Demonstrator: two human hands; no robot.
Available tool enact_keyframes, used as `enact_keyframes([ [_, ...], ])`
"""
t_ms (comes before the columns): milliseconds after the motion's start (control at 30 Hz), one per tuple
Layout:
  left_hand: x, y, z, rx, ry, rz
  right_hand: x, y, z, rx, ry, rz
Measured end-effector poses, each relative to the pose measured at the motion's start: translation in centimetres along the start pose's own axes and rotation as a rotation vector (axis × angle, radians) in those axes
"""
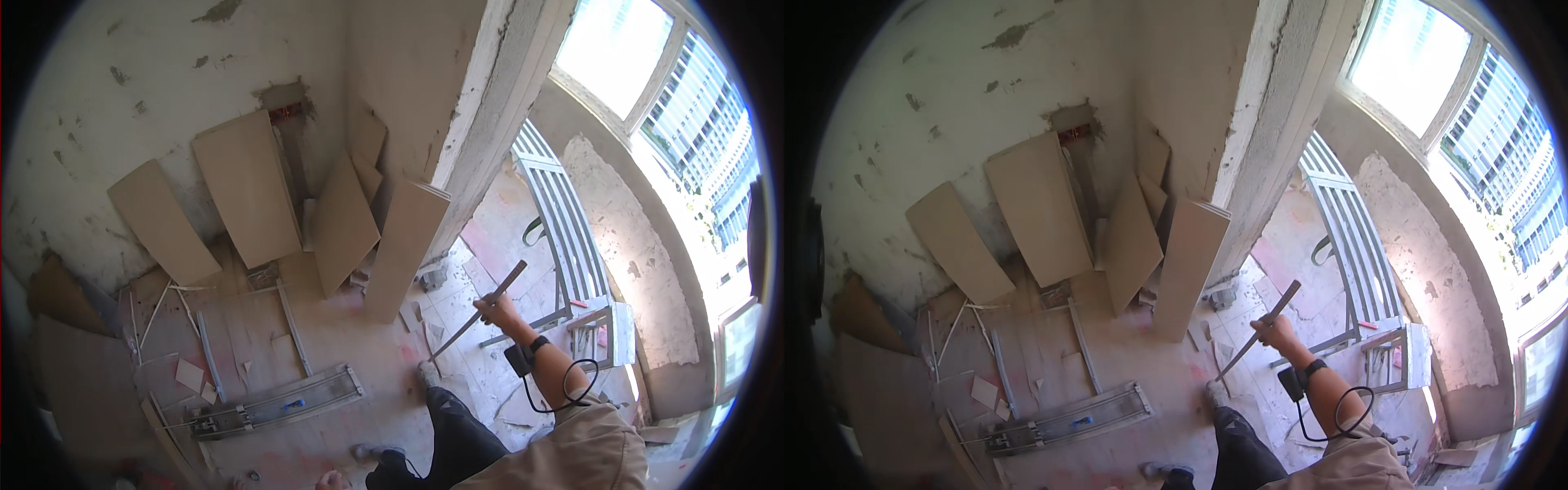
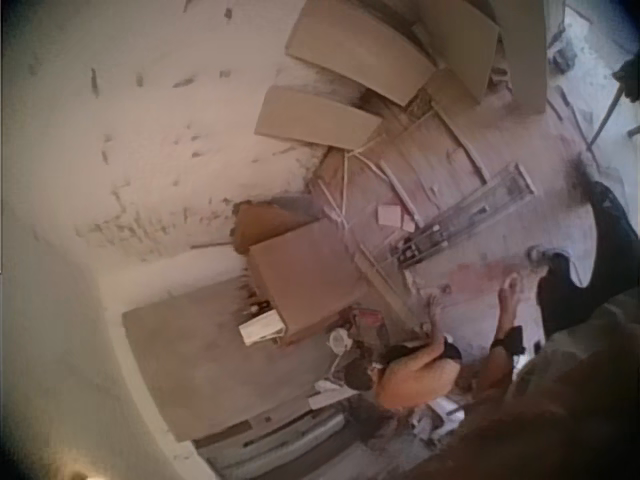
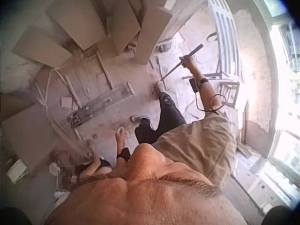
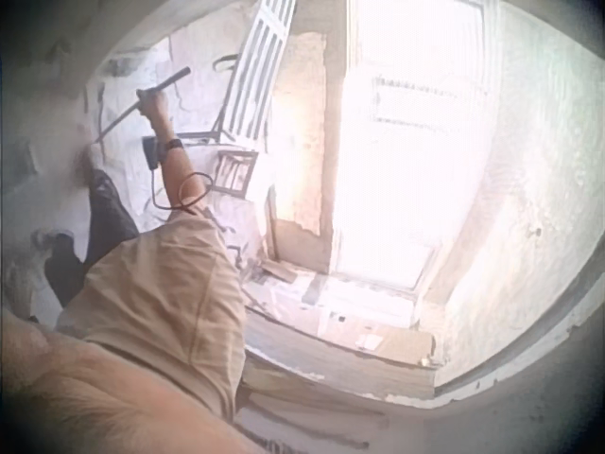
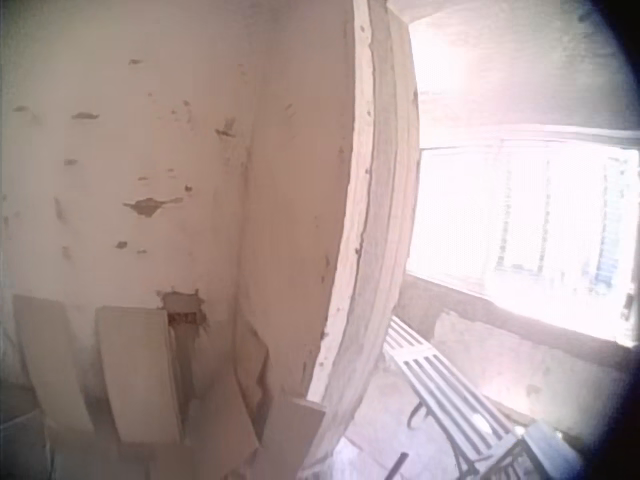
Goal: The recorder measures, cuts, and installs large wall tiles in a renovation area.
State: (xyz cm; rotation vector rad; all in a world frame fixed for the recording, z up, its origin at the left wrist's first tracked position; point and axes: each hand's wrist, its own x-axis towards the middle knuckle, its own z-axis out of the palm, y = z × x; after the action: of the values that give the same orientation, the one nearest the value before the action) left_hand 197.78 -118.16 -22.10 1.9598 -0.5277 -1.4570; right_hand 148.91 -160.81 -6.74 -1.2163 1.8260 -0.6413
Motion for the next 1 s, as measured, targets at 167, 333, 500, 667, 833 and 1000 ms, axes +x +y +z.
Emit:
enact_keyframes([
  [167,-7.1,2.5,-0.5,-0.465,0.329,-0.432,12.0,4.2,-1.3,-0.003,0.053,0.077],
  [333,-9.2,14.9,9.8,-0.411,0.483,-0.553,22.2,9.1,-0.4,-0.192,-0.008,0.138],
  [500,-7.2,21.1,17.5,-0.536,0.178,-0.275,28.2,8.8,2.2,-0.189,-0.107,0.121],
  [667,-2.1,20.4,19.2,-0.159,0.083,-0.138,32.8,13.6,2.8,-0.295,-0.059,0.015],
  [833,-2.9,16.7,15.7,-0.082,0.142,-0.182,35.3,19.2,3.4,-0.333,0.244,-0.095],
  [1000,-7.1,15.4,13.7,-0.208,0.294,-0.328,27.0,15.3,5.1,-0.268,-0.191,0.185],
])
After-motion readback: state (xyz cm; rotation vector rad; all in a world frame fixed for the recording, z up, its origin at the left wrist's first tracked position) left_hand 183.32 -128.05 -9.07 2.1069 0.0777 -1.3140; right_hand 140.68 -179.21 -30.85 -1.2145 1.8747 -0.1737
